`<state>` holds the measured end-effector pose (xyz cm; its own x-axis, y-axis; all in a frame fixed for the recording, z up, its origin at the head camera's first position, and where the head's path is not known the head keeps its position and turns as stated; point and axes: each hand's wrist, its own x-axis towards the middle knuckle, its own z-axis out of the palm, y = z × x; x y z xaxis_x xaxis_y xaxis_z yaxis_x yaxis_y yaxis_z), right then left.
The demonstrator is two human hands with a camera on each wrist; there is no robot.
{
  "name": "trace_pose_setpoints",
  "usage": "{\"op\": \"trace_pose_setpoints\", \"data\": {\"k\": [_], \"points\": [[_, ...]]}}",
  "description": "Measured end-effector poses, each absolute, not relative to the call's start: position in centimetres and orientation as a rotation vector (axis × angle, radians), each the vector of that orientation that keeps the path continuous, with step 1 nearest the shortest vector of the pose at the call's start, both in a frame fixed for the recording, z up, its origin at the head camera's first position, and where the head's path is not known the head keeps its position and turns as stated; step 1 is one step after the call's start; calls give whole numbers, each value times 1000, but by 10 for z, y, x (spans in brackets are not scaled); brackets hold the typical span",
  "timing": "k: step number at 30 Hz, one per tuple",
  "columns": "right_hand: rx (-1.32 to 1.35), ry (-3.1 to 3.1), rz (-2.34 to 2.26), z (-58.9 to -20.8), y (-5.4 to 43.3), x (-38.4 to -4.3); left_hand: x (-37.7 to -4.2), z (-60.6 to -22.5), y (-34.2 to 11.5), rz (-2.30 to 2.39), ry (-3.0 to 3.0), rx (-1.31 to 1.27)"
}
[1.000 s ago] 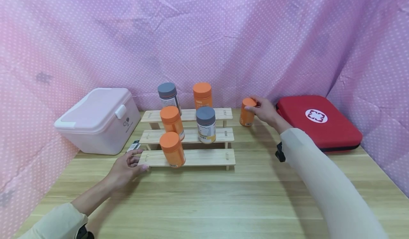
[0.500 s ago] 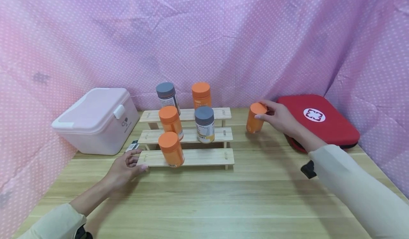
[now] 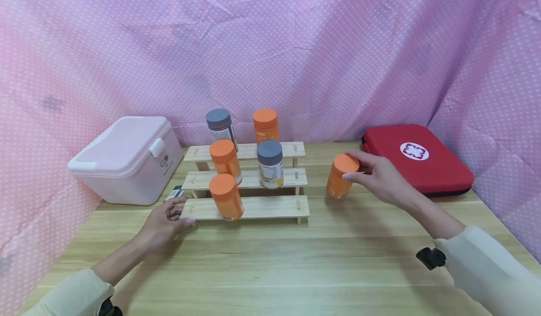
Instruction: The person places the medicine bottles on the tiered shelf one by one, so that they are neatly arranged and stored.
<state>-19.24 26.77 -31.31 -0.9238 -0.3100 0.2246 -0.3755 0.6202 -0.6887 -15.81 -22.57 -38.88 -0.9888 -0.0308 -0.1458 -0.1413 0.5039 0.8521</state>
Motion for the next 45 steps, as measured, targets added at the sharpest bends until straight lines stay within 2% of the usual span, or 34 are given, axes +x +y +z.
{"op": "trace_pose_setpoints", "data": {"k": [14, 28, 45], "points": [[805, -2657, 1370, -287, 218, -155, -158, -390, -226, 1526, 2638, -139], [935, -2649, 1481, -304, 150, -168, -159, -390, -226, 1545, 2612, -154], [869, -2682, 1465, -318, 132, -171, -158, -390, -226, 1532, 2622, -151]]}}
